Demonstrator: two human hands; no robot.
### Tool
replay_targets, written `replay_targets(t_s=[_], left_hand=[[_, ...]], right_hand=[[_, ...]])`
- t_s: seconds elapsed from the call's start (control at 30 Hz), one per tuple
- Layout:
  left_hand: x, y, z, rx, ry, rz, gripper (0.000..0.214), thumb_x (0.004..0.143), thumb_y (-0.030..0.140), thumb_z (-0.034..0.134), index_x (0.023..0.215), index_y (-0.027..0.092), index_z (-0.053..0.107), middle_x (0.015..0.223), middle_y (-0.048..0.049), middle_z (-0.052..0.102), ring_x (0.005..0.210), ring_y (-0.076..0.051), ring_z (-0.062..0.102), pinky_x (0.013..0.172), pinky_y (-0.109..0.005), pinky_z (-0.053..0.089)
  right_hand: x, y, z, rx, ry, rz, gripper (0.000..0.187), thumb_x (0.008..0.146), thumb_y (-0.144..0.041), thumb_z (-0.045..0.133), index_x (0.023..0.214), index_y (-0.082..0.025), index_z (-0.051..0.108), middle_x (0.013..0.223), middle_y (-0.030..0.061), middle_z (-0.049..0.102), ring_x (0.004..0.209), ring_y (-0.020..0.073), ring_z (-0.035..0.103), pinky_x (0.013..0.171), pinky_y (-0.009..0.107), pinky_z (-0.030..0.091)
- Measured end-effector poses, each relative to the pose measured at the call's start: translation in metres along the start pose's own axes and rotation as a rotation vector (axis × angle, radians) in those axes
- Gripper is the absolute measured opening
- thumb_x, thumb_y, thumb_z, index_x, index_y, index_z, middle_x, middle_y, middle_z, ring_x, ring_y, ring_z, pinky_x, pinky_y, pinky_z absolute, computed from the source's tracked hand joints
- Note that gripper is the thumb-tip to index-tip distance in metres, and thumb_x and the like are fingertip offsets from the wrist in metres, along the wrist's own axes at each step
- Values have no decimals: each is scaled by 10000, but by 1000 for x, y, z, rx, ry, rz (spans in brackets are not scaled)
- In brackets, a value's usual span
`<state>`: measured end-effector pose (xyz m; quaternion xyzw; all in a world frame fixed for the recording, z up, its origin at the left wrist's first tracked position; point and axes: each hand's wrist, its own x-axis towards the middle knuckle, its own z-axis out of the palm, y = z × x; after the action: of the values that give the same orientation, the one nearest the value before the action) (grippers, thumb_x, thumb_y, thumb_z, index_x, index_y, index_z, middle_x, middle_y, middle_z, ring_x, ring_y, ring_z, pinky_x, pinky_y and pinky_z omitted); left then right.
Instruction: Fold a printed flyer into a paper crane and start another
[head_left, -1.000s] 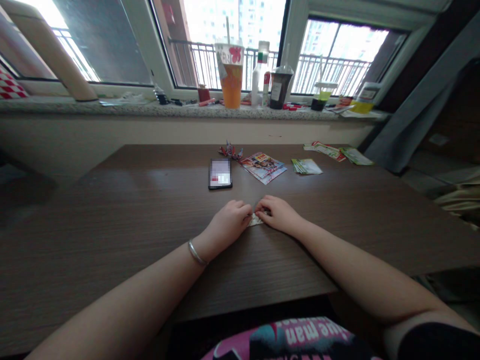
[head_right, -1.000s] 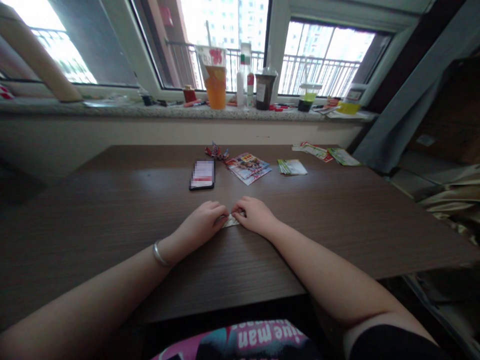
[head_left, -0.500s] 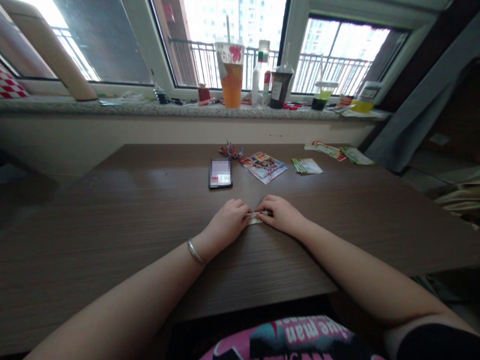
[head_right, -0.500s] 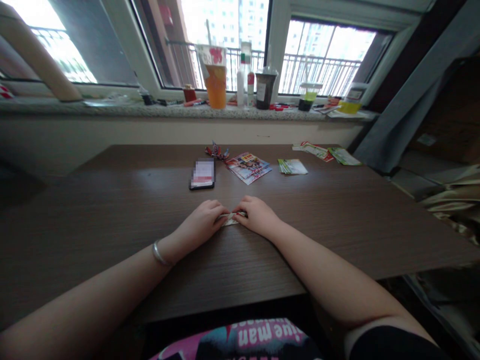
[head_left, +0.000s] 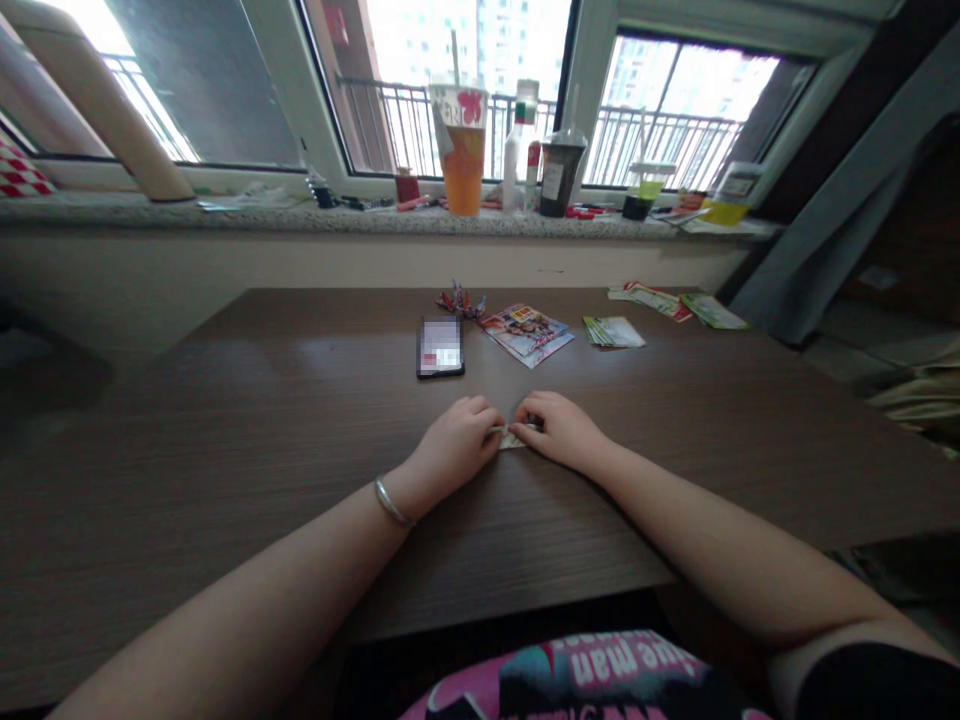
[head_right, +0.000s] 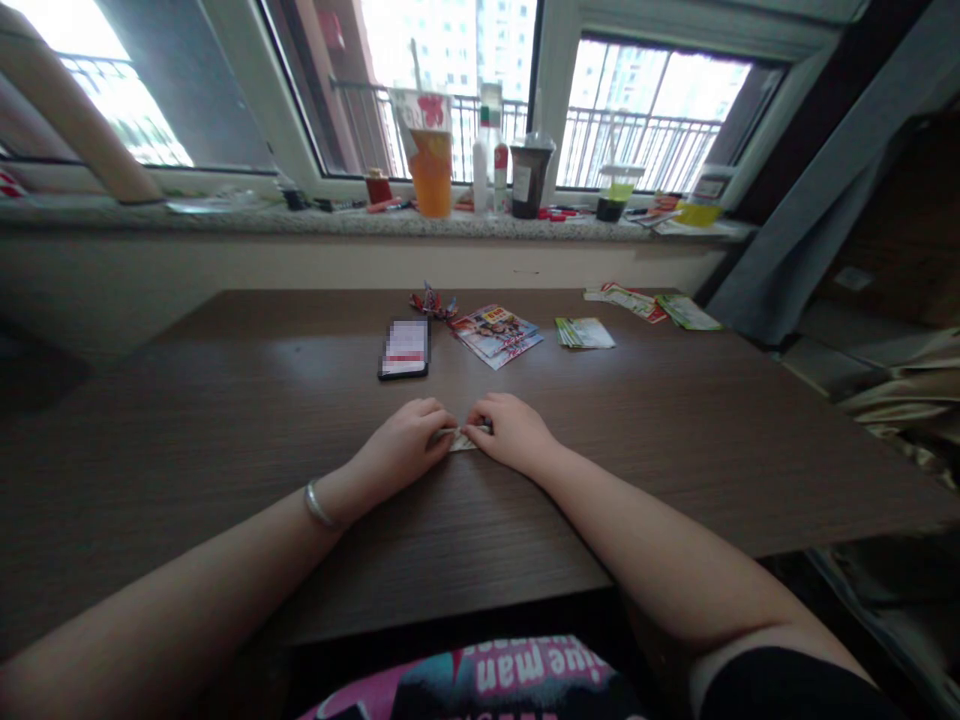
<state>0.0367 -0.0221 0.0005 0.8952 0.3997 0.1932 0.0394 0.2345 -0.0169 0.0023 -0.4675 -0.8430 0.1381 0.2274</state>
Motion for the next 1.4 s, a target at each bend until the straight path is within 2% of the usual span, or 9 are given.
replay_targets(t_s=[0.37, 0.53, 0.77, 1.07, 1.4], left_hand=[[1, 0, 1, -25, -4, -21, 91, 866, 222, 555, 866, 167, 627, 867, -58, 614, 834, -203, 549, 790, -341, 457], [0, -2, 2, -45, -2, -23, 110, 870, 227, 562, 914, 172, 646, 882, -60, 621, 853, -207, 555, 813, -350, 453], [1, -2, 1, -65, -9, -31, 120, 873, 242, 574, 892, 159, 659, 895, -76, 612, 873, -212, 560, 820, -351, 460], [1, -3, 1, -77, 0, -13, 83, 848, 215, 597, 890, 175, 657, 898, -61, 608, 861, -198, 566, 821, -345, 474], [0, -3, 0, -92, 12, 24, 73, 805, 145, 613, 870, 177, 619, 886, -45, 622, 843, -197, 544, 793, -329, 454]], right_hand=[[5, 7, 5, 77, -33, 51, 70, 795, -246, 686, 792, -176, 694, 780, 18, 662, 721, 137, 555, 665, 252, 385], [5, 11, 7, 115, -18, 25, 64, 786, -244, 705, 787, -181, 694, 775, 8, 661, 704, 123, 551, 658, 240, 385], [3, 10, 6, 87, 13, -73, 75, 783, -246, 716, 783, -178, 685, 759, 11, 646, 736, 133, 554, 705, 251, 396], [-3, 5, -1, 37, -16, -87, 162, 773, -282, 719, 896, -179, 698, 831, 36, 648, 813, 164, 570, 762, 280, 412], [-5, 1, -1, -37, -34, -48, 111, 779, -260, 701, 830, -188, 635, 782, 10, 620, 772, 155, 537, 695, 255, 377]])
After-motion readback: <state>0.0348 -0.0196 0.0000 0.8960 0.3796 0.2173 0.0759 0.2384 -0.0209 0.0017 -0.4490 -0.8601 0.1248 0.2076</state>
